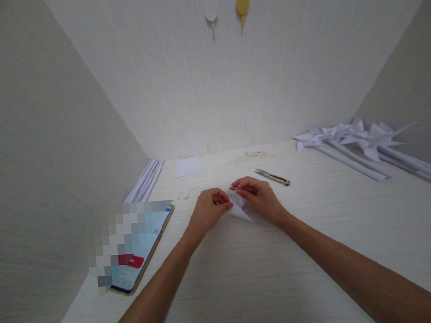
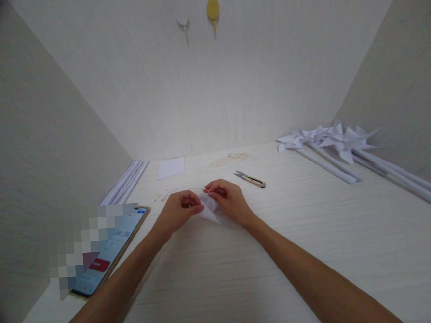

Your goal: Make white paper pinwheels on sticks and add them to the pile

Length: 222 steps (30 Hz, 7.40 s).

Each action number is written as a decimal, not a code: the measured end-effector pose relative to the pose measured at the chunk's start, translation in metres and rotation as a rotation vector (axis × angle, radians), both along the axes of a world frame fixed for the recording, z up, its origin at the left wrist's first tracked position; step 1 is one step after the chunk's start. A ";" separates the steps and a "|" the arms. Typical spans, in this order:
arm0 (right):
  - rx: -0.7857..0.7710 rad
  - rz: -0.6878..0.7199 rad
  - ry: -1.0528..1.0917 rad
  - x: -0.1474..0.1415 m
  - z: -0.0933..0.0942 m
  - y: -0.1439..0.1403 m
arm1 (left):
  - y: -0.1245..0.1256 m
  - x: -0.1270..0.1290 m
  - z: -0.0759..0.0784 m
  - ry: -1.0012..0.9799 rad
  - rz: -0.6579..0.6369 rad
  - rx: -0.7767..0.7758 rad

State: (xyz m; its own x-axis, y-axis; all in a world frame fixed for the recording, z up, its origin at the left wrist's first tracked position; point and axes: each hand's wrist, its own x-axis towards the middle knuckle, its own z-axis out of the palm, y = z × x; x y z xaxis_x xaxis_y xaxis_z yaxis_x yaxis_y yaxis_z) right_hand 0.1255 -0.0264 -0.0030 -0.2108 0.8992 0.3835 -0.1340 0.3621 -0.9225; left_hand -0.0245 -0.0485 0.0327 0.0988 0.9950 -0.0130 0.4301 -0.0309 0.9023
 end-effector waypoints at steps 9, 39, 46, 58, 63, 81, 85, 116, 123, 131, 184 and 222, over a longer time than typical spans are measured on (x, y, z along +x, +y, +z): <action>0.178 -0.042 -0.214 -0.001 0.005 -0.005 | 0.000 -0.001 0.000 -0.002 0.055 -0.013; 0.460 -0.026 -0.517 -0.001 0.007 -0.014 | 0.004 -0.004 -0.010 -0.095 0.053 0.089; 0.284 -0.087 -0.322 0.000 0.008 -0.011 | 0.002 -0.001 -0.016 -0.088 0.082 0.131; 0.373 -0.307 -0.417 0.003 0.004 -0.001 | -0.002 0.007 -0.013 -0.059 0.123 0.103; 0.288 -0.409 -0.417 0.005 -0.001 0.004 | 0.000 0.006 -0.018 -0.068 0.115 0.088; 0.107 -0.280 -0.308 0.006 0.004 0.005 | 0.004 -0.003 -0.024 -0.221 0.357 0.167; 0.093 -0.230 -0.291 0.005 0.005 0.005 | 0.012 -0.009 -0.027 -0.286 0.329 0.112; 0.053 -0.112 -0.234 0.005 0.001 0.009 | 0.002 -0.002 -0.024 -0.047 0.001 0.367; 0.044 -0.068 -0.229 0.006 0.001 0.009 | 0.000 -0.001 -0.021 -0.030 0.028 0.353; 0.093 -0.076 -0.305 0.006 0.000 0.008 | -0.001 0.001 -0.021 -0.038 0.027 0.313; 0.074 -0.195 -0.371 0.003 0.009 0.003 | 0.009 -0.013 -0.013 0.144 -0.061 0.134; 0.257 -0.239 -0.487 0.000 0.010 -0.004 | -0.004 0.000 -0.019 0.408 -0.068 0.265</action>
State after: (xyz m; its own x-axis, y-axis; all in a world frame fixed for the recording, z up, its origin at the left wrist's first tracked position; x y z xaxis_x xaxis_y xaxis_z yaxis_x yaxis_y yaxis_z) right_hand 0.1256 -0.0304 0.0067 -0.2199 0.8346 0.5050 0.3945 0.5496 -0.7364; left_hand -0.0241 -0.0522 0.0136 0.2034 0.9607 0.1889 0.7360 -0.2773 0.6176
